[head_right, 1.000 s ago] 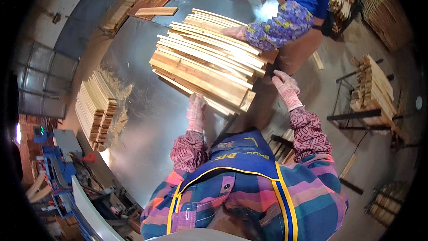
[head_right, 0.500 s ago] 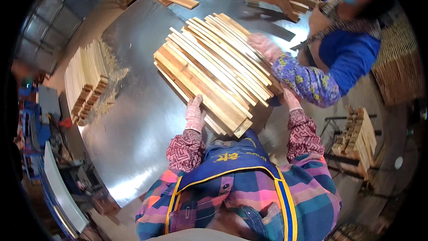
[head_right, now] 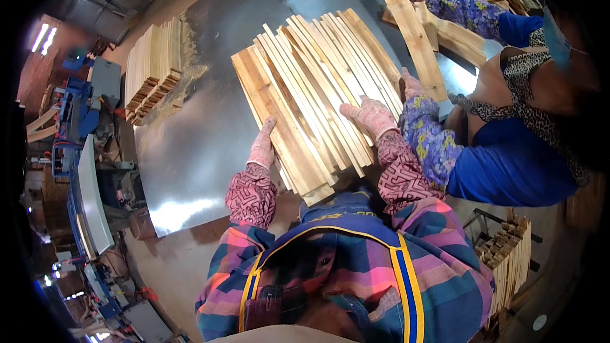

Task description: The person mixes a brown paste in a metal bowl and applies it to the joints of a wooden slat assembly using a brush. They then move to a metal table to stack and align multiple wooden slats, preparing them for further processing.

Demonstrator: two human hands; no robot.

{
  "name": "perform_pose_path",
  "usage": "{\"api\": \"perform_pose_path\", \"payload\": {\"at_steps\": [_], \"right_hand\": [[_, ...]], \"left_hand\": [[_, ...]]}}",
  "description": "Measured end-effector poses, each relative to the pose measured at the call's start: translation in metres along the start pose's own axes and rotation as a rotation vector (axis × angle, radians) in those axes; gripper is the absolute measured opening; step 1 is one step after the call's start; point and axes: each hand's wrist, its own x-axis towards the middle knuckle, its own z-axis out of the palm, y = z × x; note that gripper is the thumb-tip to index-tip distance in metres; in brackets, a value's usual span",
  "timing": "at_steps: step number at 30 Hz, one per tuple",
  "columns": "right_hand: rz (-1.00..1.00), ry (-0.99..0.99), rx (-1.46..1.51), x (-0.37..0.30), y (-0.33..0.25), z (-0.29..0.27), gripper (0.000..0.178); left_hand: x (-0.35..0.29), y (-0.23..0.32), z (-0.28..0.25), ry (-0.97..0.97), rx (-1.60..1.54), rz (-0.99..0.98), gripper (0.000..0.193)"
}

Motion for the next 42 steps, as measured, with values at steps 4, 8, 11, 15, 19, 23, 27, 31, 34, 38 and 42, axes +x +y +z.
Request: {"api": "perform_pose_path", "payload": {"at_steps": [4, 8, 11, 15, 19, 23, 27, 31, 34, 38, 42], "right_hand": [[-0.047, 0.064, -0.014, 0.010, 0.014, 0.008, 0.094], [-0.039, 0.058, -0.026, -0.005, 0.000, -0.013, 0.090], [-0.003, 0.072, -0.020, -0.003, 0.007, -0.003, 0.095], [-0.007, 0.096, -0.018, -0.002, 0.013, -0.003, 0.099], [0.031, 0.071, -0.009, 0.000, 0.010, 0.001, 0.096], [0.033, 0.006, -0.039, -0.007, -0.004, -0.008, 0.094], [-0.023, 0.006, -0.095, 0.006, 0.006, -0.006, 0.095], [-0.134, -0.072, -0.163, 0.013, 0.013, -0.025, 0.091], [-0.238, -0.155, 0.400, 0.062, 0.057, -0.028, 0.060], [-0.352, 0.140, 0.842, 0.124, 0.034, -0.005, 0.046], [-0.220, 0.033, 0.897, 0.108, -0.006, 0.009, 0.086]], "left_hand": [[-0.006, -0.001, 0.007, 0.074, 0.233, 0.008, 0.049], [0.004, -0.013, 0.006, -0.007, 0.188, 0.028, 0.031], [0.008, -0.014, -0.007, 0.054, 0.221, 0.033, 0.031], [0.027, 0.020, -0.034, -0.033, 0.419, 0.021, 0.031], [-0.033, 0.035, 0.024, 0.414, 1.206, 0.245, 0.085], [-0.054, 0.018, 0.074, 0.386, 1.424, 0.109, 0.120], [-0.017, 0.003, 0.050, 0.400, 1.251, 0.191, 0.125], [-0.009, 0.025, 0.039, 0.268, 1.301, 0.160, 0.120], [0.027, 0.023, 0.000, 0.101, 0.922, 0.291, 0.090], [0.066, -0.002, -0.004, 0.198, 0.272, 0.577, 0.087], [0.061, -0.016, 0.022, 0.388, 0.219, 0.435, 0.088]]}}
